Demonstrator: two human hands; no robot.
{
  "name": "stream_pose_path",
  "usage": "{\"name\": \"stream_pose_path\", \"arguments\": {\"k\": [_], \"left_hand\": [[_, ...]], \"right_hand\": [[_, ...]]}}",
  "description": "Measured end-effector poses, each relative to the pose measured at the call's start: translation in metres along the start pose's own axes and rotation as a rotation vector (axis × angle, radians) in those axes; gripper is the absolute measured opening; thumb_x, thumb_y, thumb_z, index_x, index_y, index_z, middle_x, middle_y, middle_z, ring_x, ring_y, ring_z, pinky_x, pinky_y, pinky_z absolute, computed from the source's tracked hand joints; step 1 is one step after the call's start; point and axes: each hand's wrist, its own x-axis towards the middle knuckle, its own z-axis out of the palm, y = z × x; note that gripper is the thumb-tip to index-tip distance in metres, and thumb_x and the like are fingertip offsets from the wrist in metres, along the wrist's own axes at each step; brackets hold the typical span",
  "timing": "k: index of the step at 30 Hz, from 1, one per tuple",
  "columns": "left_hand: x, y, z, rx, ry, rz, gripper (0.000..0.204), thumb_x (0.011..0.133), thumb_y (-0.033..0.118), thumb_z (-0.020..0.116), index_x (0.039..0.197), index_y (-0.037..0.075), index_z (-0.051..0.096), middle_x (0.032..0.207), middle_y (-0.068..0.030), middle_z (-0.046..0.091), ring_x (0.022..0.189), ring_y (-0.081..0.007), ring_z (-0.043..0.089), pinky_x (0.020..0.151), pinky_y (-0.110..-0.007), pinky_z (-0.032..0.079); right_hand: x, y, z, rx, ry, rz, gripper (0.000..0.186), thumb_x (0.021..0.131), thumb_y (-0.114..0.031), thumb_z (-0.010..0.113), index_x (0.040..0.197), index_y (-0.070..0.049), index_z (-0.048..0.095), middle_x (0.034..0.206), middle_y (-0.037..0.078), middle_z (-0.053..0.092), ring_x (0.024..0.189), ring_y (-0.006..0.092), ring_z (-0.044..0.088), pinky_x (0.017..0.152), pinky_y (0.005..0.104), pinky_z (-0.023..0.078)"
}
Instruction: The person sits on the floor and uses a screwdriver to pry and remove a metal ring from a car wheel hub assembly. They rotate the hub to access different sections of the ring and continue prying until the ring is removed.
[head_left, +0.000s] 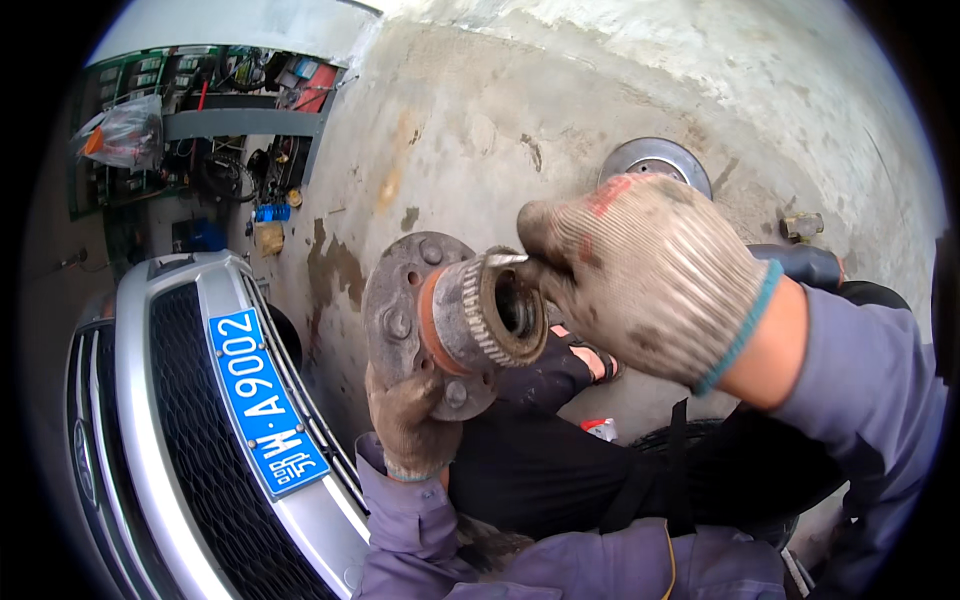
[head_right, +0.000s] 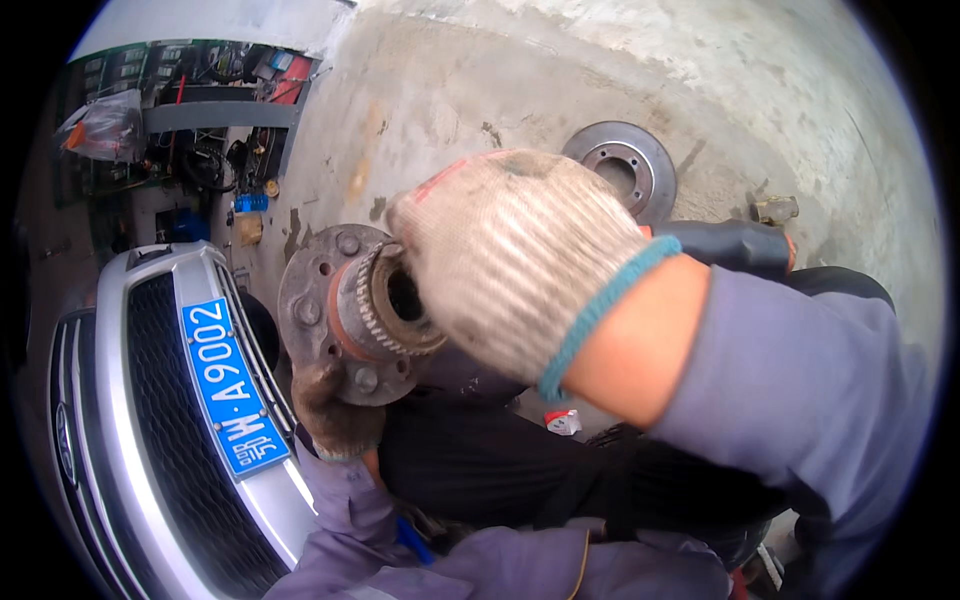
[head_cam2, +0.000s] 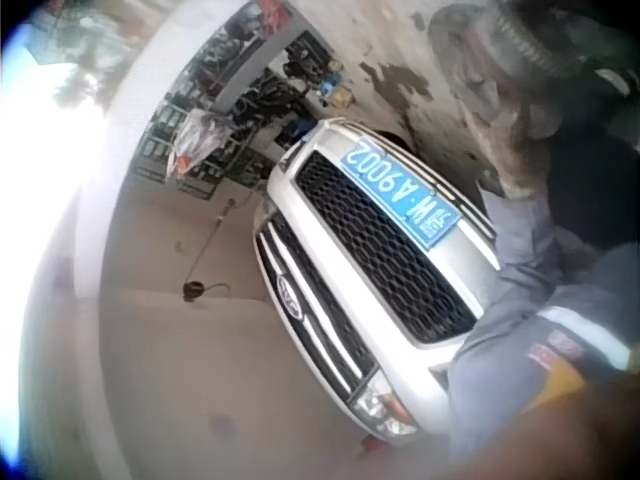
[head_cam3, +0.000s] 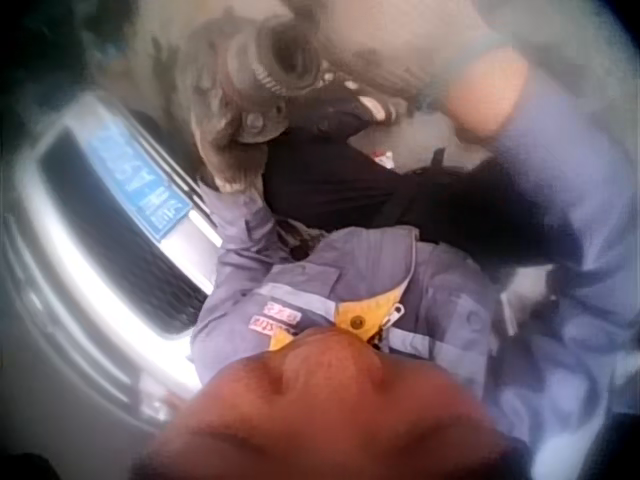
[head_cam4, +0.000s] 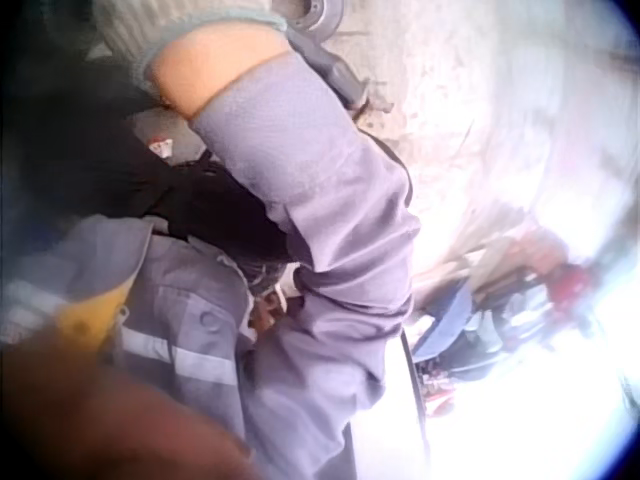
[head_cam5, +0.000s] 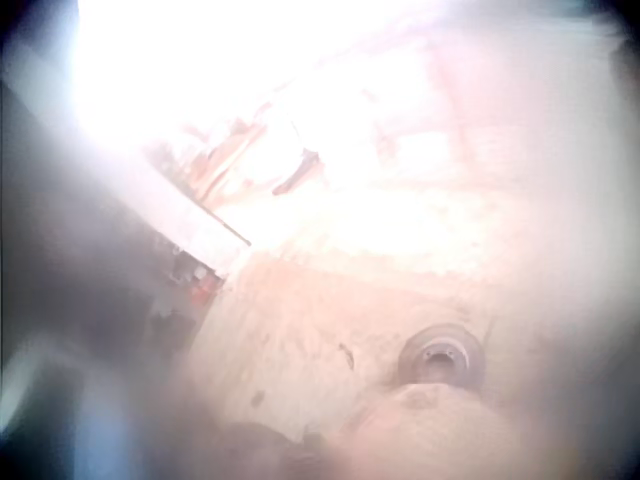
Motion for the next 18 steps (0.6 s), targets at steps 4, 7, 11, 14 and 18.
{"name": "stream_pose_path", "arguments": {"k": [4,7,11,14,18], "left_hand": [[0.0,-0.003,-0.002,-0.056,-0.088,0.074,0.087,0.079,0.02,0.074,0.155,-0.003,0.038,0.141,-0.025,0.061,0.121,-0.0393,0.068,0.096,-0.053,0.061],[0.002,-0.007,-0.003,0.048,-0.102,0.173,0.087,0.079,0.021,0.074,0.154,-0.005,0.038,0.139,-0.0259,0.062,0.117,-0.0404,0.069,0.094,-0.054,0.062],[0.001,-0.002,-0.008,-0.156,-0.001,0.059,0.086,0.078,0.022,0.072,0.152,-0.007,0.039,0.129,-0.028,0.066,0.113,-0.0405,0.071,0.092,-0.055,0.063],[-0.002,-0.001,-0.009,-0.05,0.004,0.114,0.093,0.07,0.016,0.082,0.151,-0.006,0.043,0.137,-0.0207,0.064,0.117,-0.0341,0.07,0.097,-0.044,0.061],[-0.002,-0.006,-0.005,0.157,0.033,0.27,0.099,0.07,0.025,0.092,0.15,-0.008,0.045,0.137,-0.0208,0.064,0.121,-0.033,0.068,0.101,-0.045,0.059]], "right_hand": [[0.001,0.017,0.01,-0.098,0.153,-0.076,0.025,0.097,-0.032,0.068,0.092,-0.008,0.072,0.068,0.016,0.067,0.069,0.0375,0.07,0.066,0.0478,0.055],[0.012,0.031,0.019,-0.1,-0.407,0.105,0.025,0.097,-0.029,0.066,0.109,-0.009,0.075,0.096,0.018,0.073,0.09,0.0329,0.073,0.079,0.0459,0.058],[0.005,0.036,0.036,-0.159,-0.398,-0.386,0.035,0.094,-0.022,0.065,0.126,-0.008,0.072,0.116,0.017,0.072,0.105,0.0283,0.072,0.088,0.0433,0.059],[-0.006,0.033,0.043,-0.116,-0.561,-0.51,0.037,0.093,-0.019,0.064,0.127,-0.006,0.07,0.105,0.015,0.074,0.098,0.0279,0.074,0.083,0.0425,0.06],[-0.006,0.035,0.032,0.244,-0.618,-0.64,0.03,0.096,-0.019,0.063,0.12,-0.003,0.072,0.091,0.012,0.074,0.081,0.0271,0.074,0.073,0.0395,0.06]]}}
